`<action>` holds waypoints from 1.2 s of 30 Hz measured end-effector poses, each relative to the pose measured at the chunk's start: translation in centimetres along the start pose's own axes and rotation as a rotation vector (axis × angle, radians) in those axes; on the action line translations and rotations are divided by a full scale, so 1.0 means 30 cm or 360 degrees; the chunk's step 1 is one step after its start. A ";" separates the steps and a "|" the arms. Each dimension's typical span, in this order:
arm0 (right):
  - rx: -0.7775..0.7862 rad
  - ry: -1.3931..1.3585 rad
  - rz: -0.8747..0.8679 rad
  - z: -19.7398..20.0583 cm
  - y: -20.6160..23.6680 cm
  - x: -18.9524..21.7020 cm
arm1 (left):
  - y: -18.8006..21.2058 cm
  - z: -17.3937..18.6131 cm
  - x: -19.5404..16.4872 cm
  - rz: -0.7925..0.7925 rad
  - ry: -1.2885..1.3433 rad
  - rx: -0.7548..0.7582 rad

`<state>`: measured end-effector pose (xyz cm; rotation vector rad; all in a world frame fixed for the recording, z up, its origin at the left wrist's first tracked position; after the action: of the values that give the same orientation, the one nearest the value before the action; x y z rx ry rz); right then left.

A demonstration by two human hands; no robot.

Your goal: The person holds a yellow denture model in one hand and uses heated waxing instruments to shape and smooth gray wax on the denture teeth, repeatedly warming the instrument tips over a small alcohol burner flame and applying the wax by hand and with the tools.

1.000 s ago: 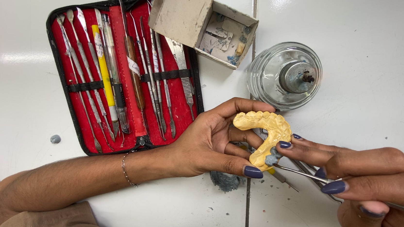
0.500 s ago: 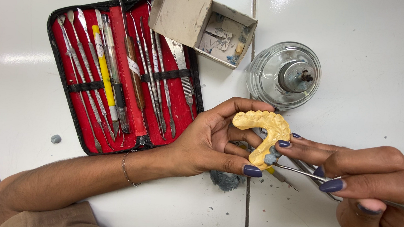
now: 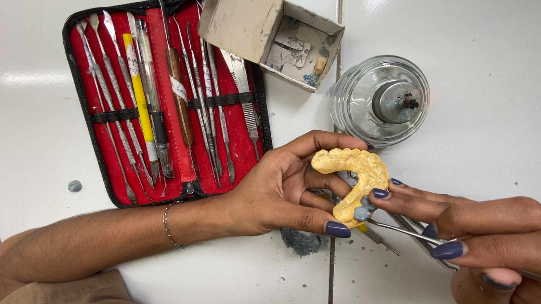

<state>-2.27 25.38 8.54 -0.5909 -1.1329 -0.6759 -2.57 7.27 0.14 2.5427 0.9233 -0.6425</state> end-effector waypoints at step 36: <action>-0.1200 0.0410 0.0569 0.133 0.133 -0.161 | 0.008 -0.006 -0.007 0.0043 0.0079 0.0053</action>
<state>-3.04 31.82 4.88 -1.2706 -0.4824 -0.8320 -2.47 7.08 0.45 2.6069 0.9006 -0.5945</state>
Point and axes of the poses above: each hand's wrist, its own y-axis away from the middle knuckle, its own z-axis out of the back of the hand, x = y × z, the point moved 8 cm from there along -y, towards the middle knuckle, and after that the axes turned 6 degrees about y, right-handed, at the moved point
